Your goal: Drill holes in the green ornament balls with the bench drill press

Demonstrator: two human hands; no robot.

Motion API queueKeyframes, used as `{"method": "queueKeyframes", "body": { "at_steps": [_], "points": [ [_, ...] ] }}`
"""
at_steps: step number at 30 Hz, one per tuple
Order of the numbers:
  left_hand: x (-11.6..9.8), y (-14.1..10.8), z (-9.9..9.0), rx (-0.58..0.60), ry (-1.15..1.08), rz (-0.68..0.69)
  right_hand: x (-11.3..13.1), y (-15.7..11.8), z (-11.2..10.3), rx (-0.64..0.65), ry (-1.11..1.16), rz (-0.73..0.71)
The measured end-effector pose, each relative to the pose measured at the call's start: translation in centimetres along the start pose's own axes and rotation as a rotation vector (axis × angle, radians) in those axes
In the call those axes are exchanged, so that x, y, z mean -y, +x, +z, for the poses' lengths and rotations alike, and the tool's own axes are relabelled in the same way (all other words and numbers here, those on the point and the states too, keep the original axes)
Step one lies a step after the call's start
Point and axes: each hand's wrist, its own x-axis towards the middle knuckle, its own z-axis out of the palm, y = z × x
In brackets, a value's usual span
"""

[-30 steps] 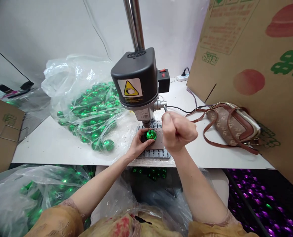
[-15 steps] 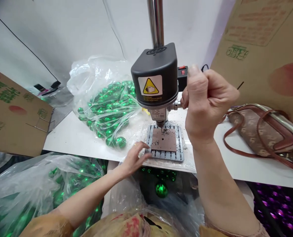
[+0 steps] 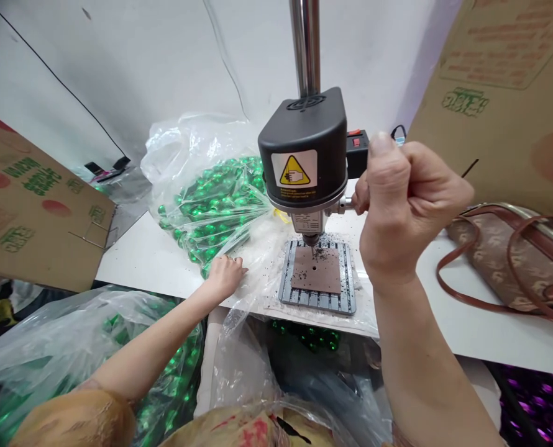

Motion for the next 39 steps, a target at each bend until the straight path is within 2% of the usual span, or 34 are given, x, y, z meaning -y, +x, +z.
{"method": "queueKeyframes", "body": {
  "at_steps": [7, 9, 11, 13, 14, 16, 17, 19, 22, 26, 30, 32, 36, 39],
  "points": [
    [2.1, 0.5, -0.8, 0.056, -0.064, 0.099, 0.2, -0.4, 0.2, -0.021, -0.013, 0.007],
    [2.6, 0.6, -1.3, -0.041, -0.186, 0.145, 0.3, -0.5, 0.2, -0.037, -0.020, -0.002],
    [2.3, 0.8, -1.8, -0.215, -0.509, 0.205, 0.3, -0.6, 0.2, -0.047, -0.021, -0.010],
    [1.2, 0.8, -2.4, -0.299, -1.014, 0.268, 0.2, -0.6, 0.2, -0.049, -0.024, -0.012],
    [0.3, 0.9, -2.6, -0.266, -1.281, 0.290, 0.2, -0.5, 0.1, -0.048, -0.025, -0.015],
    [-1.7, 1.0, -2.9, -0.107, -1.761, 0.302, 0.1, -0.5, 0.1, -0.049, -0.027, -0.024],
    [-2.8, 1.1, -2.9, -0.026, -1.939, 0.289, 0.0, -0.5, 0.1, -0.049, -0.023, -0.028],
    [-4.8, 1.3, -2.7, 0.080, -2.141, 0.251, -0.1, -0.5, 0.1, -0.044, -0.008, -0.023],
    [-7.0, 1.8, -2.2, 0.109, -2.204, 0.228, -0.2, -0.5, 0.0, -0.047, 0.004, -0.009],
    [-8.1, 2.2, -1.5, 0.079, -2.094, 0.259, -0.2, -0.6, -0.3, -0.015, 0.022, 0.001],
    [-8.0, 2.4, -0.9, -0.107, -1.796, 0.311, -0.1, -0.8, -0.4, -0.005, 0.014, 0.008],
    [-7.9, 2.6, -0.5, -0.158, -1.699, 0.353, -0.2, -0.8, -0.4, -0.009, -0.010, -0.005],
    [-8.1, 3.1, -0.1, -0.056, -1.663, 0.467, -0.4, -0.9, -0.3, -0.008, -0.101, -0.023],
    [-8.4, 3.6, 0.1, -0.090, -1.690, 0.493, -0.4, -0.9, -0.3, -0.015, -0.117, -0.001]
  ]
}}
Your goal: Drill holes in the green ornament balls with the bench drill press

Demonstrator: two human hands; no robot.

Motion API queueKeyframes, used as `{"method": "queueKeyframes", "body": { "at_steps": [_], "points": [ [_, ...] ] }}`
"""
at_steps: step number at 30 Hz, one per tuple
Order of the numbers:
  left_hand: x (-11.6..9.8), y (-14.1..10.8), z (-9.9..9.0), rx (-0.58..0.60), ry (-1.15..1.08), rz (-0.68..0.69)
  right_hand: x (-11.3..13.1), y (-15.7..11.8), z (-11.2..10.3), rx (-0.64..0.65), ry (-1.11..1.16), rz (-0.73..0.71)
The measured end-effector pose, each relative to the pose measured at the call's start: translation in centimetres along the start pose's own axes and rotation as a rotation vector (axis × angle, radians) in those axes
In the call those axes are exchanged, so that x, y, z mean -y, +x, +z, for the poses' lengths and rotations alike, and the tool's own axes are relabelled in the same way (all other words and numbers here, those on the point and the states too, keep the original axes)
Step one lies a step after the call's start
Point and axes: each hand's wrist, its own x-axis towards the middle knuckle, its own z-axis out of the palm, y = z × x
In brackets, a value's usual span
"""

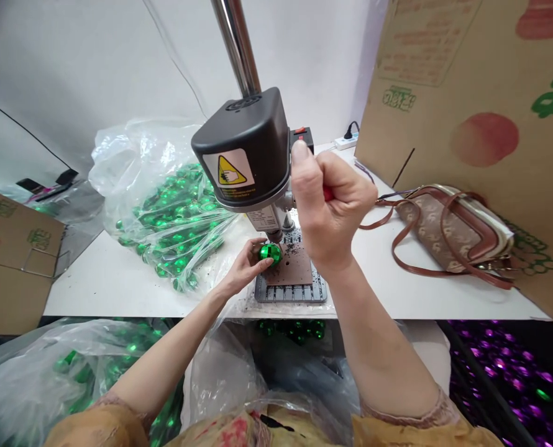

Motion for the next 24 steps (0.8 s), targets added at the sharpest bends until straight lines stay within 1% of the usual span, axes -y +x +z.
{"method": "queueKeyframes", "body": {
  "at_steps": [2, 4, 8, 12, 17, 20, 24],
  "points": [
    [0.2, 0.2, 0.1, -0.001, 0.007, 0.018, 0.1, 0.1, 0.0, 0.019, -0.002, -0.008],
    [0.2, 0.4, 0.2, 0.026, 0.043, 0.019, 0.3, 0.3, 0.0, 0.046, -0.012, -0.027],
    [0.0, 0.4, 0.7, 0.048, 0.184, 0.005, 0.4, 0.6, 0.0, 0.055, -0.007, -0.024],
    [0.1, 0.5, 1.5, 0.030, 0.270, 0.020, 0.4, 0.5, 0.0, 0.061, -0.026, -0.001],
    [1.0, 0.6, 2.6, -0.032, 0.337, 0.065, 0.5, 0.4, 0.0, 0.059, -0.046, -0.018],
    [1.5, 0.5, 2.9, -0.057, 0.376, 0.075, 0.4, 0.5, 0.1, 0.047, -0.001, -0.001],
    [1.6, 0.4, 2.9, -0.054, 0.397, 0.078, 0.1, 0.5, 0.1, 0.028, 0.039, 0.008]
  ]
}}
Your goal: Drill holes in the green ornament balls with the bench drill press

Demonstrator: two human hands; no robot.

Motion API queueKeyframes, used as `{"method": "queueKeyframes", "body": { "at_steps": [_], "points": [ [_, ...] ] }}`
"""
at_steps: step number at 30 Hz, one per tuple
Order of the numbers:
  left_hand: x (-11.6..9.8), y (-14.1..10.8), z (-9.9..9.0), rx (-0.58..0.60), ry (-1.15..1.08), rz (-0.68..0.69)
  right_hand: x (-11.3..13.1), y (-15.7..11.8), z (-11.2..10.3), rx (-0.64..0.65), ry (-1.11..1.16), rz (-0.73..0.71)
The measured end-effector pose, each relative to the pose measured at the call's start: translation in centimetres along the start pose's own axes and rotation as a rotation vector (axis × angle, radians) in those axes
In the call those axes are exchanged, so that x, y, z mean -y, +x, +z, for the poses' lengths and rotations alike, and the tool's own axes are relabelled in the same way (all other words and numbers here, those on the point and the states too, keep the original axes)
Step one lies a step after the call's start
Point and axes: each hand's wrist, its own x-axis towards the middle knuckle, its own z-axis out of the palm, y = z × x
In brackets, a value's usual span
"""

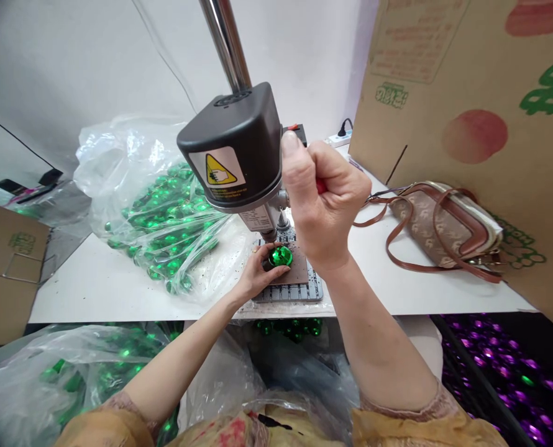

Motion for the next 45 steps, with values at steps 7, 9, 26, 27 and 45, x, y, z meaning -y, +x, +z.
{"method": "queueKeyframes", "body": {
  "at_steps": [7, 9, 26, 27, 45],
  "points": [
    [-0.3, -0.1, 0.1, 0.007, 0.040, 0.002, -0.4, -1.7, -0.3, -0.095, 0.066, -0.075],
    [-0.3, -0.1, 0.1, 0.003, 0.041, 0.004, -0.8, -2.3, -0.6, -0.097, 0.071, -0.136],
    [0.0, -0.1, 0.2, 0.007, 0.027, 0.036, -2.4, -3.8, -2.0, 0.020, 0.205, -0.267],
    [0.0, -0.1, 0.2, 0.002, 0.021, 0.036, -2.6, -3.8, -2.1, 0.018, 0.219, -0.300],
    [-0.2, 0.1, 0.6, -0.034, -0.004, 0.012, -1.8, -3.8, -1.9, -0.041, 0.141, -0.217]
  ]
}}
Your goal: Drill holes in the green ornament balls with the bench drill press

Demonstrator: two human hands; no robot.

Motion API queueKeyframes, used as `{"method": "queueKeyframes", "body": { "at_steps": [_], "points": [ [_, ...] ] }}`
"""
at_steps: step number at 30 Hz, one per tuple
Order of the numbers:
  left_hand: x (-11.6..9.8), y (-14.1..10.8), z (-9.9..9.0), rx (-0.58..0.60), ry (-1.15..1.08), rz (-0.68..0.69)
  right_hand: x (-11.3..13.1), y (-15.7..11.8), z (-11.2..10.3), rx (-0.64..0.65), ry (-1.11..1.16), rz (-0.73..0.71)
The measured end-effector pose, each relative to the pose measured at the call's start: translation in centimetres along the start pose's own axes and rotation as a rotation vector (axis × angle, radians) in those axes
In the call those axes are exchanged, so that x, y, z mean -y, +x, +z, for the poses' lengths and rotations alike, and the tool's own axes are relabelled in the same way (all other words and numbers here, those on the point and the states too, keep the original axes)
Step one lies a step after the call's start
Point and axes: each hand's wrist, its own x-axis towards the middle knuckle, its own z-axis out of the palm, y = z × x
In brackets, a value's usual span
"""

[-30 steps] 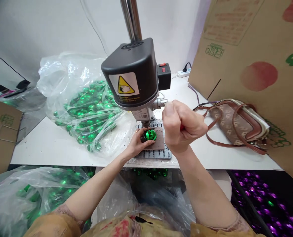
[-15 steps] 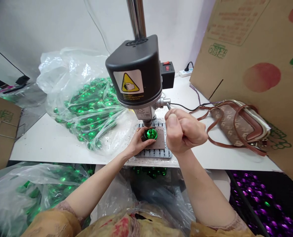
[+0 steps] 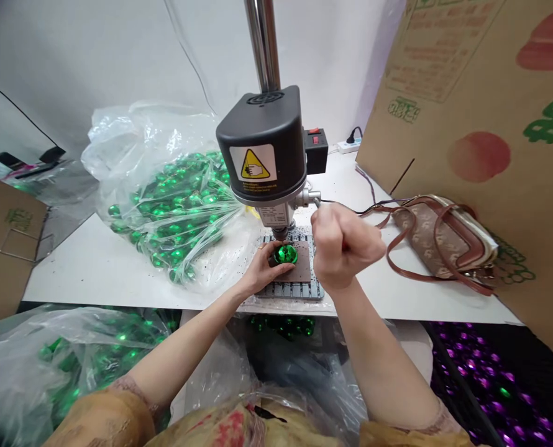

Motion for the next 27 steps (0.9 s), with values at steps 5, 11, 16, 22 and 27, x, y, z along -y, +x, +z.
{"method": "queueKeyframes", "body": {
  "at_steps": [5, 11, 16, 22, 27],
  "points": [
    [-2.1, -2.1, -0.2, -0.113, 0.067, -0.052, 1.3, 3.6, 2.2, -0.006, -0.065, 0.262],
    [-4.7, -6.7, -2.8, 0.287, 0.240, 0.111, 1.1, 3.9, 2.5, -0.020, -0.083, 0.212],
    [-1.5, -3.5, -6.1, 0.009, 0.577, -0.030, 1.2, 3.7, 2.6, -0.028, -0.075, 0.194],
    [2.7, 2.3, -10.2, -0.219, 1.114, -0.377, 1.1, 3.7, 2.7, -0.046, -0.092, 0.182],
    [3.7, 3.7, -12.3, -0.246, 0.987, -0.352, 1.0, 3.8, 2.4, -0.030, -0.067, 0.187]
  ]
}}
